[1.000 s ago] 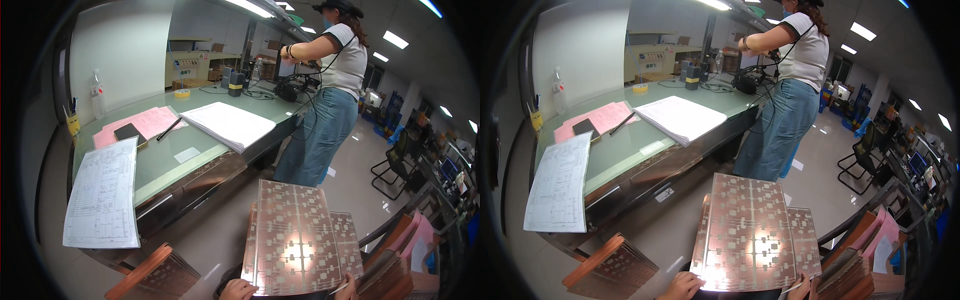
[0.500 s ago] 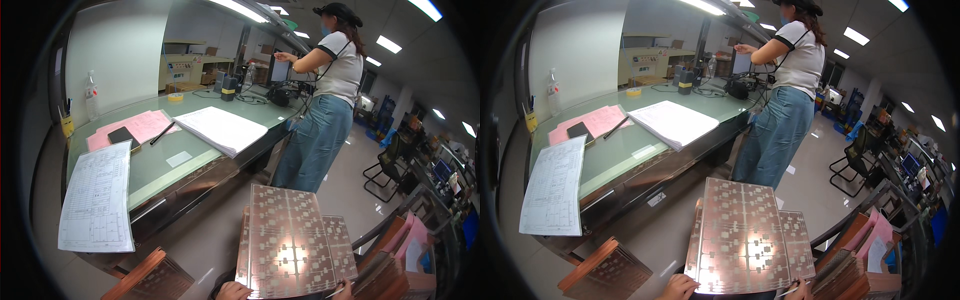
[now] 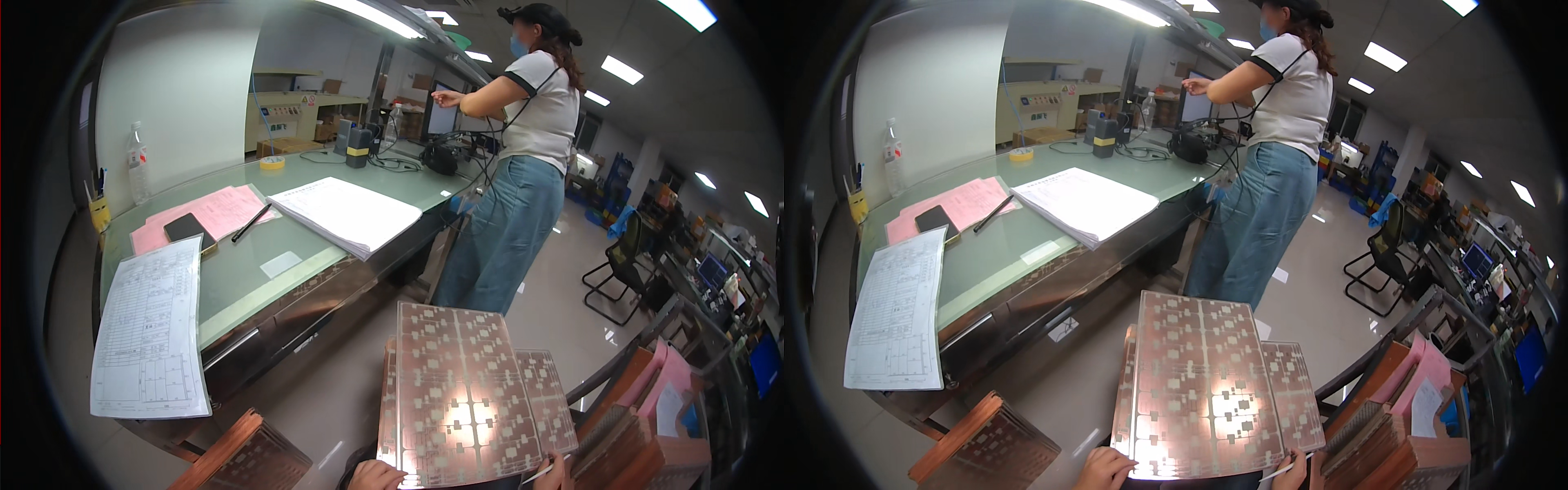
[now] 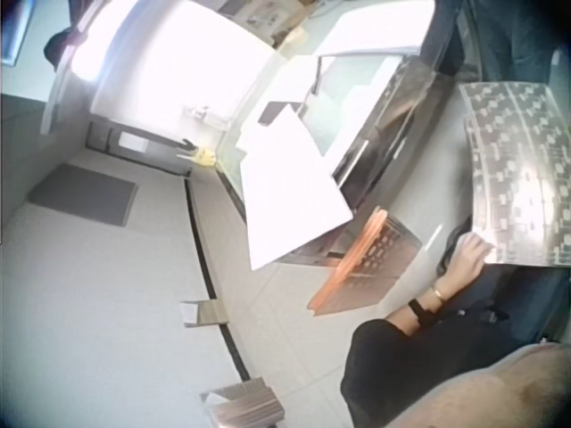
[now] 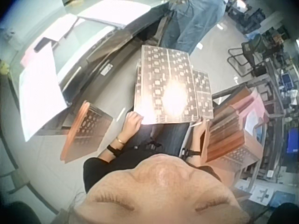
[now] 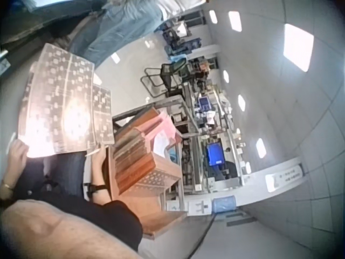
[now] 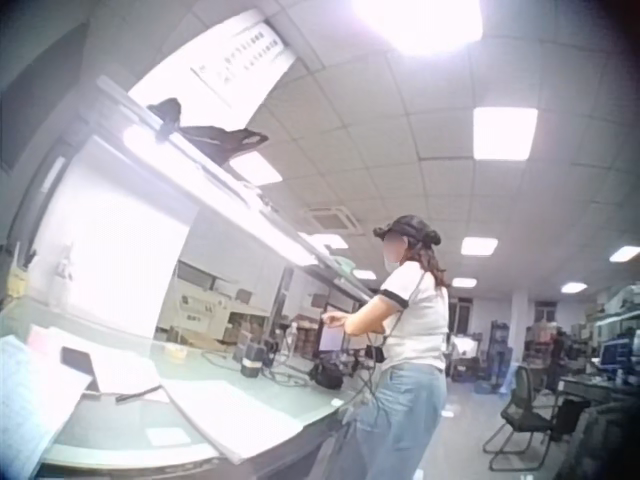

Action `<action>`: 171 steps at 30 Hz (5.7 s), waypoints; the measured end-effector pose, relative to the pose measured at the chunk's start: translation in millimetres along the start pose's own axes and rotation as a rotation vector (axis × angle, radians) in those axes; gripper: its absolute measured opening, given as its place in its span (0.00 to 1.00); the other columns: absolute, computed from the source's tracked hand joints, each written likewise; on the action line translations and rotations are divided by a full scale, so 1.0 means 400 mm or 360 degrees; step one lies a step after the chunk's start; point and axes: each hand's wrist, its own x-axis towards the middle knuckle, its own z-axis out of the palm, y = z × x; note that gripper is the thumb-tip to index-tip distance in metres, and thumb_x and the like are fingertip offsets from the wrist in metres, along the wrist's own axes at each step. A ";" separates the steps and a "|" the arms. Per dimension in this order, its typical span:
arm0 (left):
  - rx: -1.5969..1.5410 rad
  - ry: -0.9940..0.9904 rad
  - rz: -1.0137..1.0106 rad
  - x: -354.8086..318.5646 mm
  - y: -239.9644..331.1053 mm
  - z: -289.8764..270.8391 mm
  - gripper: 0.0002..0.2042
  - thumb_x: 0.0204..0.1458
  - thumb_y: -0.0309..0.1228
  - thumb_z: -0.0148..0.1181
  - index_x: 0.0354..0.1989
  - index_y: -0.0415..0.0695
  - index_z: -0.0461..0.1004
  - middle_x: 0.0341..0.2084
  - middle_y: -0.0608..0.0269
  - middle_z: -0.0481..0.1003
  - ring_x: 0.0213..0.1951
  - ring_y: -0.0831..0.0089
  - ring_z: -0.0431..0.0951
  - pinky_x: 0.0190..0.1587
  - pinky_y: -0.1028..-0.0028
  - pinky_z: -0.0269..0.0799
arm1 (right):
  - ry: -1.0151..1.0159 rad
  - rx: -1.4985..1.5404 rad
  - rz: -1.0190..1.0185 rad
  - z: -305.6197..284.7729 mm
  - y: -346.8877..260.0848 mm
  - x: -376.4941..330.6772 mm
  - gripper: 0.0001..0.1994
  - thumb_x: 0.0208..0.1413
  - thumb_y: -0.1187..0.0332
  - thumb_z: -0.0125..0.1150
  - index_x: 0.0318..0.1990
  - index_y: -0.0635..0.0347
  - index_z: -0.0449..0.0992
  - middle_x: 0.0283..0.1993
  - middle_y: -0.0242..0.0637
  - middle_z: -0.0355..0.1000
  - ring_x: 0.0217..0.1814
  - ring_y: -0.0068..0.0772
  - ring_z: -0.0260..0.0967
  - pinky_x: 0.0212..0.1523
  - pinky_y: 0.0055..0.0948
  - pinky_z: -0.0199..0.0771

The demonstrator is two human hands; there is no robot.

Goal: Inspecting circuit boards and marking them with a stylus.

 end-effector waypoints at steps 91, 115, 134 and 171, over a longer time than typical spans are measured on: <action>-0.1364 -0.0452 -0.0764 0.242 0.004 0.066 0.18 0.60 0.33 0.47 0.56 0.38 0.62 0.40 0.58 0.73 0.35 0.77 0.74 0.40 0.79 0.70 | 0.1371 0.0805 0.0673 -1.196 -0.079 -0.197 0.16 0.61 0.63 0.47 0.50 0.65 0.66 0.42 0.40 0.71 0.39 0.29 0.72 0.36 0.26 0.74; -0.1063 -0.0336 -0.1051 0.129 -0.002 -0.038 0.16 0.59 0.30 0.50 0.53 0.35 0.65 0.42 0.55 0.72 0.43 0.69 0.73 0.48 0.71 0.70 | 0.0851 0.0058 0.0807 -0.506 0.490 -0.136 0.27 0.58 0.63 0.54 0.61 0.69 0.56 0.61 0.52 0.59 0.66 0.42 0.52 0.63 0.31 0.52; -0.0652 0.0099 -0.1385 0.074 -0.171 0.071 0.10 0.49 0.25 0.61 0.34 0.39 0.65 0.26 0.68 0.68 0.28 0.83 0.66 0.30 0.83 0.64 | 0.0964 -0.0221 0.0071 -0.361 0.254 -0.035 0.17 0.59 0.76 0.47 0.56 0.67 0.63 0.61 0.47 0.61 0.64 0.42 0.57 0.63 0.35 0.53; -0.2096 0.0573 -0.1865 0.059 -0.049 0.047 0.20 0.64 0.40 0.35 0.49 0.37 0.66 0.46 0.57 0.71 0.50 0.71 0.69 0.53 0.70 0.63 | -0.0331 -0.0209 -0.0303 -0.030 0.172 0.174 0.14 0.58 0.74 0.47 0.52 0.62 0.69 0.59 0.54 0.61 0.64 0.50 0.56 0.61 0.38 0.56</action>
